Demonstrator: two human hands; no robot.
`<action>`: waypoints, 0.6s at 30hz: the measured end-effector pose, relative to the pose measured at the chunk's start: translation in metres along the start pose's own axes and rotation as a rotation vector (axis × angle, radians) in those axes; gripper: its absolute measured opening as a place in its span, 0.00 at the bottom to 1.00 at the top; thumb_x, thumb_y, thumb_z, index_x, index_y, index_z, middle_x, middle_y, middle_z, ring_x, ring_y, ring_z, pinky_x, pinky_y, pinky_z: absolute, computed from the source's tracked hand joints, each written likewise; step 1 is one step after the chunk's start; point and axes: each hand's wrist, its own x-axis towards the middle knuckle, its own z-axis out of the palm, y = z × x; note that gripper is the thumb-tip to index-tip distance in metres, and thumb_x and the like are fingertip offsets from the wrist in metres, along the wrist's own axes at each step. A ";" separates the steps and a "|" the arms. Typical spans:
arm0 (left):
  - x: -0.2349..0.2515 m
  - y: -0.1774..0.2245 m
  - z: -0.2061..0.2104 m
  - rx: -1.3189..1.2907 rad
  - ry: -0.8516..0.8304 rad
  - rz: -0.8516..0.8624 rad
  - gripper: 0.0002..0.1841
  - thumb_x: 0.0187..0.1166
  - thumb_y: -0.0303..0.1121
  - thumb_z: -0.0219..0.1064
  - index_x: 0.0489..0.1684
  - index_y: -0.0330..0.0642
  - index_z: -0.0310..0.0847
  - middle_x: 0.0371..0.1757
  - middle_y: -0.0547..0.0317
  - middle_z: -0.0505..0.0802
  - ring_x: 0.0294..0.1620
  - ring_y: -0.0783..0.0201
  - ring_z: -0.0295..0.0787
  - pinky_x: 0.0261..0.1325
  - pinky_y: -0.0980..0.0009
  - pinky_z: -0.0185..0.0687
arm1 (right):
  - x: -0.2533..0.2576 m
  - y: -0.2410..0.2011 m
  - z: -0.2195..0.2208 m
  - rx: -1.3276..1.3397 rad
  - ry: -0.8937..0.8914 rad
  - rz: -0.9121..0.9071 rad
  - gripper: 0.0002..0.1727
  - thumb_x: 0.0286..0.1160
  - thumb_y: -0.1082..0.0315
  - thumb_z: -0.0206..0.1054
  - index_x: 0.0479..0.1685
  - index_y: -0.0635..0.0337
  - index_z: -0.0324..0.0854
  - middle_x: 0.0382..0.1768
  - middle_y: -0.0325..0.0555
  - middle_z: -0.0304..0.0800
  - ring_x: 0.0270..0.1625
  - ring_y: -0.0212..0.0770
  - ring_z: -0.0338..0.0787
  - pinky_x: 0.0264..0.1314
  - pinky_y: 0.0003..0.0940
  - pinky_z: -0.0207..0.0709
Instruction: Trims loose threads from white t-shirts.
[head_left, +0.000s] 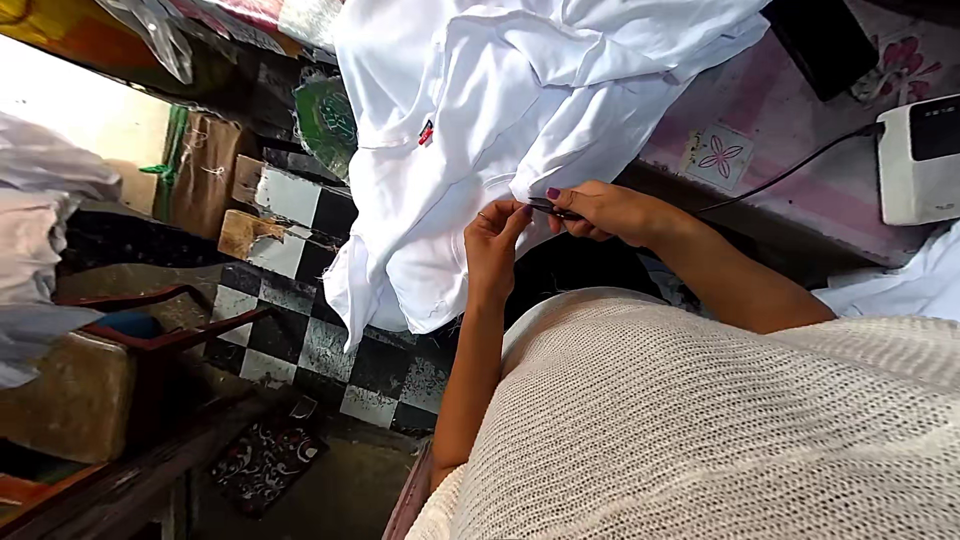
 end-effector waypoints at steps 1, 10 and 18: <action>0.000 -0.001 0.000 -0.010 0.002 0.012 0.04 0.81 0.24 0.66 0.40 0.44 0.85 0.37 0.69 0.92 0.40 0.74 0.91 0.54 0.71 0.89 | 0.001 -0.002 0.002 -0.007 0.001 -0.007 0.29 0.97 0.51 0.39 0.33 0.57 0.79 0.11 0.27 0.61 0.12 0.22 0.57 0.16 0.18 0.51; 0.001 -0.005 0.001 -0.027 -0.008 0.035 0.04 0.80 0.25 0.67 0.40 0.47 0.85 0.36 0.70 0.92 0.39 0.75 0.90 0.51 0.73 0.89 | -0.001 0.007 0.005 -0.003 0.119 -0.136 0.25 0.97 0.55 0.45 0.30 0.56 0.77 0.13 0.28 0.61 0.13 0.23 0.58 0.16 0.19 0.52; 0.002 -0.008 0.004 -0.117 -0.041 0.133 0.11 0.82 0.22 0.64 0.58 0.44 0.80 0.50 0.66 0.92 0.47 0.71 0.92 0.58 0.69 0.90 | 0.014 0.021 0.009 -0.125 0.491 -0.390 0.14 0.80 0.62 0.70 0.52 0.63 0.85 0.25 0.34 0.77 0.23 0.23 0.69 0.27 0.21 0.65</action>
